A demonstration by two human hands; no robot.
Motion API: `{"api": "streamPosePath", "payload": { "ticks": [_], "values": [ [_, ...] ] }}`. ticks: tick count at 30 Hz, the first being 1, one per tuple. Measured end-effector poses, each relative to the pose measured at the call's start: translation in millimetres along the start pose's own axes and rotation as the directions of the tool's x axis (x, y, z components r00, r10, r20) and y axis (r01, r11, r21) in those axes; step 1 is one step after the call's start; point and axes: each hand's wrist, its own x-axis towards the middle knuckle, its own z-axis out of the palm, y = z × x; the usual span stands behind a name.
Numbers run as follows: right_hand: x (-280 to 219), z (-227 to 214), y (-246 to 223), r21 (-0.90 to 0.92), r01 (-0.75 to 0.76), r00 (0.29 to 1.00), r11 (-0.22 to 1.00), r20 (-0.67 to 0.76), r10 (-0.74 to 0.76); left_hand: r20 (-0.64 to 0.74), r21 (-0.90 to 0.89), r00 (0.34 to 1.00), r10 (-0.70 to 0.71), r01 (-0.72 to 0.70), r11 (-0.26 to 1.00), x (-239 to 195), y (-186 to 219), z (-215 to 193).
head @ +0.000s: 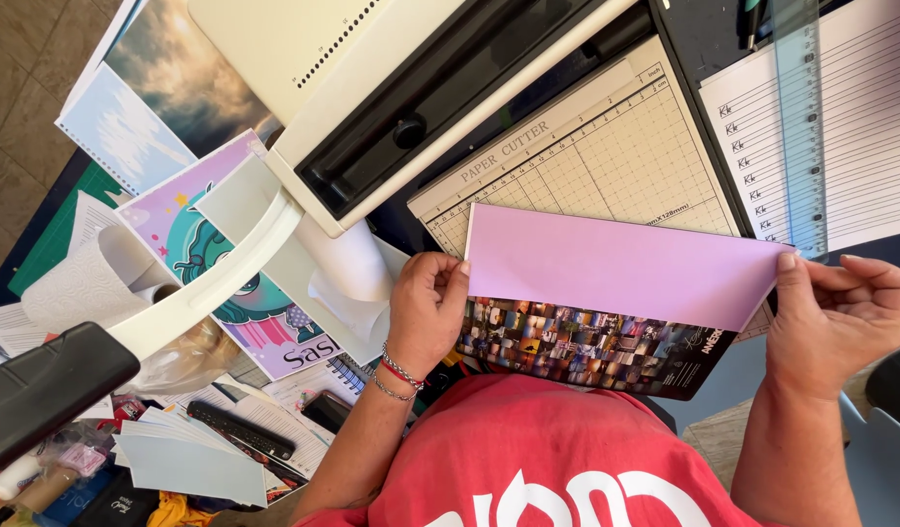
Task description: Applying a decorative cover to a notebook and trimming the edges with a utility knife
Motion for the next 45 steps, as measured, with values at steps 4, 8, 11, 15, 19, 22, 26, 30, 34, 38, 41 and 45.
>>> {"api": "streamPosePath", "payload": {
  "ticks": [4,8,11,15,19,22,26,30,34,38,41,45],
  "values": [
    [1,-1,4,-0.005,0.032,1.0,0.999,0.001,-0.032,0.027,0.024,0.995,-0.095,0.094,0.995,0,10,-6],
    [2,-1,2,0.015,0.0,1.0,1.0,0.008,0.0,0.095,-0.017,0.976,-0.198,0.201,0.98,-2,20,-11],
    [4,0,1,0.017,-0.005,1.0,1.0,0.013,0.004,0.118,-0.072,0.971,-0.207,0.216,0.974,-1,18,-9],
    [7,0,-5,0.019,-0.053,0.999,0.998,0.012,0.053,0.149,-0.157,0.963,-0.223,0.245,0.957,-1,-2,-2],
    [9,1,-4,0.055,-0.094,0.996,0.994,0.013,0.093,0.158,-0.253,0.96,-0.23,0.265,0.93,-3,-12,3],
    [8,2,-6,0.051,-0.093,0.996,0.994,0.016,0.092,0.177,-0.269,0.953,-0.246,0.288,0.919,-5,-16,4],
    [9,5,-12,0.064,-0.117,0.993,0.991,0.029,0.115,0.19,-0.341,0.95,-0.248,0.301,0.89,-7,-19,6],
    [10,6,-11,0.077,-0.122,0.992,0.99,0.039,0.119,0.233,-0.442,0.93,-0.283,0.36,0.822,-7,-22,8],
    [10,5,-12,0.085,-0.113,0.993,0.99,0.04,0.11,0.248,-0.458,0.926,-0.285,0.371,0.808,-8,-17,5],
    [10,4,-12,0.094,-0.121,0.992,0.988,0.046,0.117,0.26,-0.484,0.924,-0.279,0.375,0.79,-10,-20,6],
    [10,7,-14,0.095,-0.133,0.991,0.987,0.046,0.129,0.271,-0.506,0.925,-0.266,0.372,0.779,-11,-22,6],
    [10,7,-13,0.095,-0.128,0.991,0.987,0.047,0.124,0.31,-0.581,0.917,-0.25,0.391,0.713,-12,-21,4]
  ]
}}
